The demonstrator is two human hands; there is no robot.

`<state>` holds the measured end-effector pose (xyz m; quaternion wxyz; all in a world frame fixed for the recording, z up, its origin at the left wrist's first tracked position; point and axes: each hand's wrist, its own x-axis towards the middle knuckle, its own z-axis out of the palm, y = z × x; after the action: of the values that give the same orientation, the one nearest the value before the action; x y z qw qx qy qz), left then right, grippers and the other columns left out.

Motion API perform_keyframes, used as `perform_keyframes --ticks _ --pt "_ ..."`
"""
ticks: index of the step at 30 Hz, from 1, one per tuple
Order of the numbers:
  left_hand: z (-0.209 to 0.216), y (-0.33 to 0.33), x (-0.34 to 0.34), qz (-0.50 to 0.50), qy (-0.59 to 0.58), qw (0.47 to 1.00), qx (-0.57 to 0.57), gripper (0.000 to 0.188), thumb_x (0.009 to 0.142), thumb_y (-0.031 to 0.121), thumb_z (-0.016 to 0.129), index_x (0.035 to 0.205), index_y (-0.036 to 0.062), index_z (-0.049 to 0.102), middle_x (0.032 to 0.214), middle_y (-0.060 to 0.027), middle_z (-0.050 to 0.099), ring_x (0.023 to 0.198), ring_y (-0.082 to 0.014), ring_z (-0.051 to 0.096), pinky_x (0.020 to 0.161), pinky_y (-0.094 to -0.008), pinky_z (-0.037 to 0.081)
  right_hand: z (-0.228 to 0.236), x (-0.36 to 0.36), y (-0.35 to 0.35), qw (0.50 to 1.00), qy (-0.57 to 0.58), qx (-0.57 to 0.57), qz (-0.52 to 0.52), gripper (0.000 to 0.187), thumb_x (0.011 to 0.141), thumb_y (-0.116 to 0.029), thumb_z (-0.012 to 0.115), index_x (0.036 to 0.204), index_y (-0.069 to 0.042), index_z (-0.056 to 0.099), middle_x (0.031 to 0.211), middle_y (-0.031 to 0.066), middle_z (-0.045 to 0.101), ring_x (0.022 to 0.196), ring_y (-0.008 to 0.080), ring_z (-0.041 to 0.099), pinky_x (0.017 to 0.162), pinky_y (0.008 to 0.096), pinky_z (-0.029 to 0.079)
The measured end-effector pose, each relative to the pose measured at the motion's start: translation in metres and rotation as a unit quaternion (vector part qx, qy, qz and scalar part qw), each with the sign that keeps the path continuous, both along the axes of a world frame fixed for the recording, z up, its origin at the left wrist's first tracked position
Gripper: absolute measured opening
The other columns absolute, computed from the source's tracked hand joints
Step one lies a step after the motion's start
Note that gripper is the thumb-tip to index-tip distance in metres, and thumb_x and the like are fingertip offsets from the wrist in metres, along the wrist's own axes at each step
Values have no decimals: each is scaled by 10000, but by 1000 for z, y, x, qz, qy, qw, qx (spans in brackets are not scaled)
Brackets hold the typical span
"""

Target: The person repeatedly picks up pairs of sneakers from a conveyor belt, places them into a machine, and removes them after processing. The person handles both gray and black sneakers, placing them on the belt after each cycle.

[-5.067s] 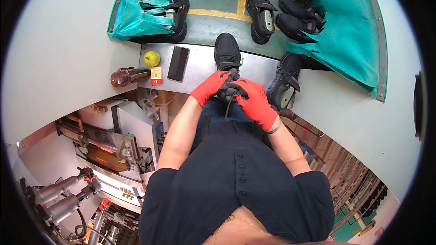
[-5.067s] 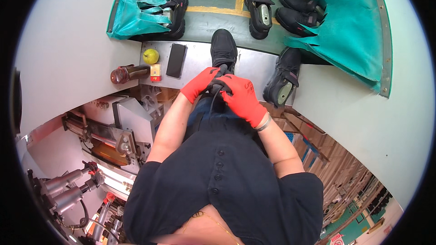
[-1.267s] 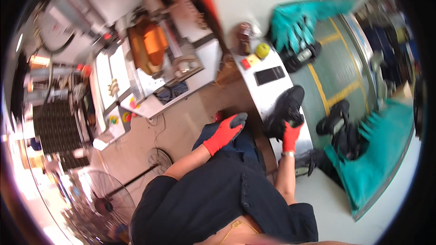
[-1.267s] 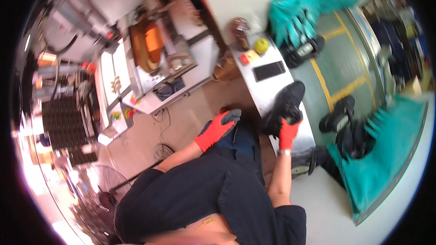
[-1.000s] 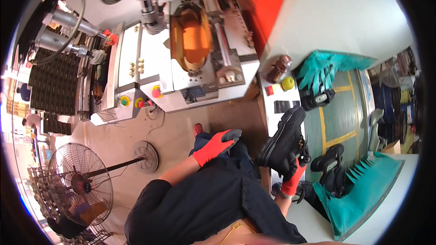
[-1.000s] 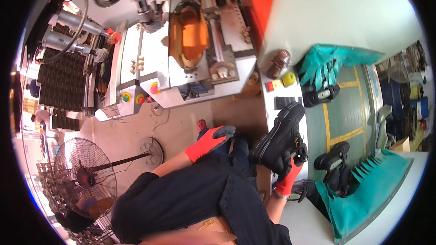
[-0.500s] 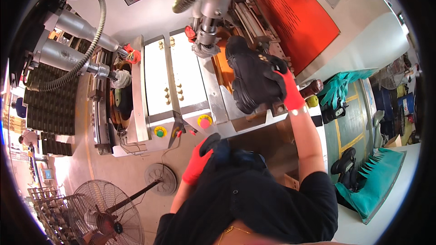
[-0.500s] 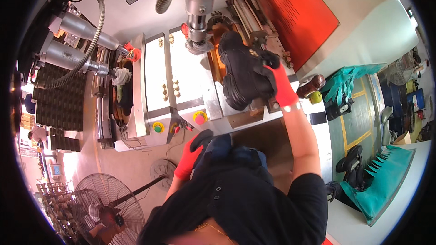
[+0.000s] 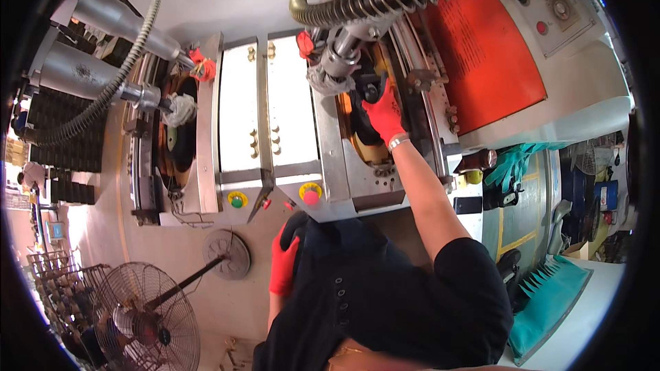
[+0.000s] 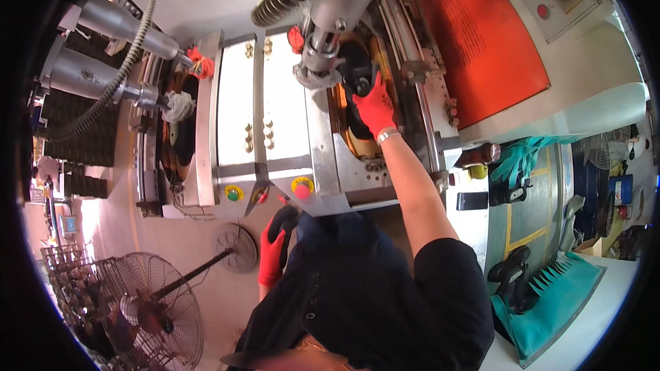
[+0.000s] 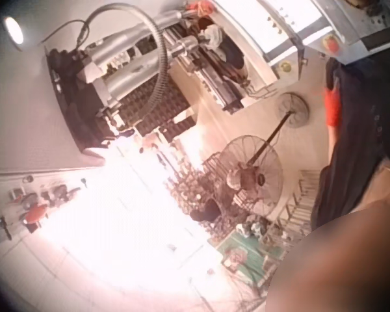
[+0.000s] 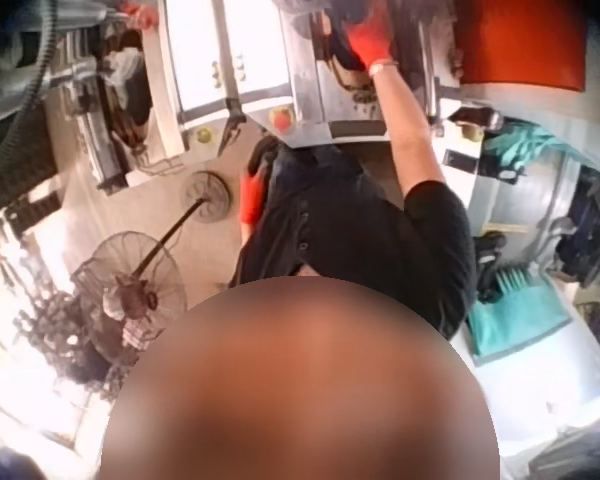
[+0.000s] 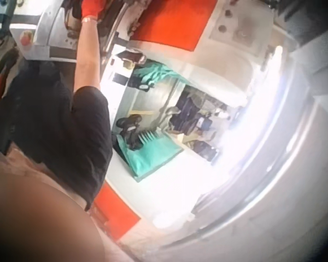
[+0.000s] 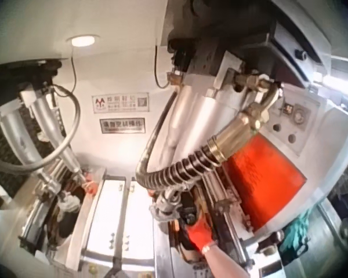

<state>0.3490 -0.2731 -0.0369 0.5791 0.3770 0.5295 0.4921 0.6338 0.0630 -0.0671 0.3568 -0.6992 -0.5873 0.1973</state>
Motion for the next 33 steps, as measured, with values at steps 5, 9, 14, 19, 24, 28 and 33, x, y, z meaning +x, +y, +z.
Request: perform_keyframes --ticks 5,9,14,19,24,28,33 --pt "21 10 28 17 -5 1000 -2 417 1029 93 594 1416 -62 592 1380 -145 667 1307 -232 604 1144 -361 430 39 -17 -36 956 -252 122 89 642 828 -275 811 1413 -106 606 1520 299 463 1380 502 454 1097 549 440" --pt "11 1 32 29 18 999 -18 431 1005 71 597 1418 -53 596 1380 -142 668 1305 -229 602 1135 -354 428 23 0 -28 953 -263 127 83 519 808 -329 827 1282 -170 691 1437 248 519 1277 469 523 1022 538 484" --pt "33 1 51 65 7 998 -22 415 1052 189 615 1392 -48 611 1338 -131 678 1262 -210 615 1098 -347 452 -9 18 7 986 -126 82 78 714 812 -382 855 1417 -99 603 1524 269 474 1349 469 512 1114 502 456" --pt "43 -2 60 51 6 998 -39 425 1020 118 605 1413 -44 598 1378 -136 665 1306 -211 595 1121 -340 433 -54 39 43 995 45 -68 63 947 804 -368 871 1556 -20 410 1556 322 433 1408 493 462 1171 491 411" --pt "39 -9 65 97 62 993 -38 497 952 -36 584 1449 -28 579 1413 -143 651 1346 -228 586 1130 -336 428 -8 -7 -59 996 -18 -43 80 991 826 -307 838 1595 19 307 1611 403 267 1484 552 320 1226 533 319" --pt "21 15 65 100 181 978 32 506 933 -19 632 1436 17 595 1348 -143 668 1303 -262 614 1113 -355 440 -43 10 -45 993 -93 8 77 978 815 -251 848 1591 5 310 1606 396 279 1465 559 339 1210 544 341" --pt "-41 54 45 56 359 926 107 462 915 95 729 1366 58 632 1299 -159 678 1249 -342 631 1146 -448 404 5 8 -73 990 -132 14 51 996 820 -269 865 1590 19 303 1609 395 276 1500 532 300 1243 533 298"
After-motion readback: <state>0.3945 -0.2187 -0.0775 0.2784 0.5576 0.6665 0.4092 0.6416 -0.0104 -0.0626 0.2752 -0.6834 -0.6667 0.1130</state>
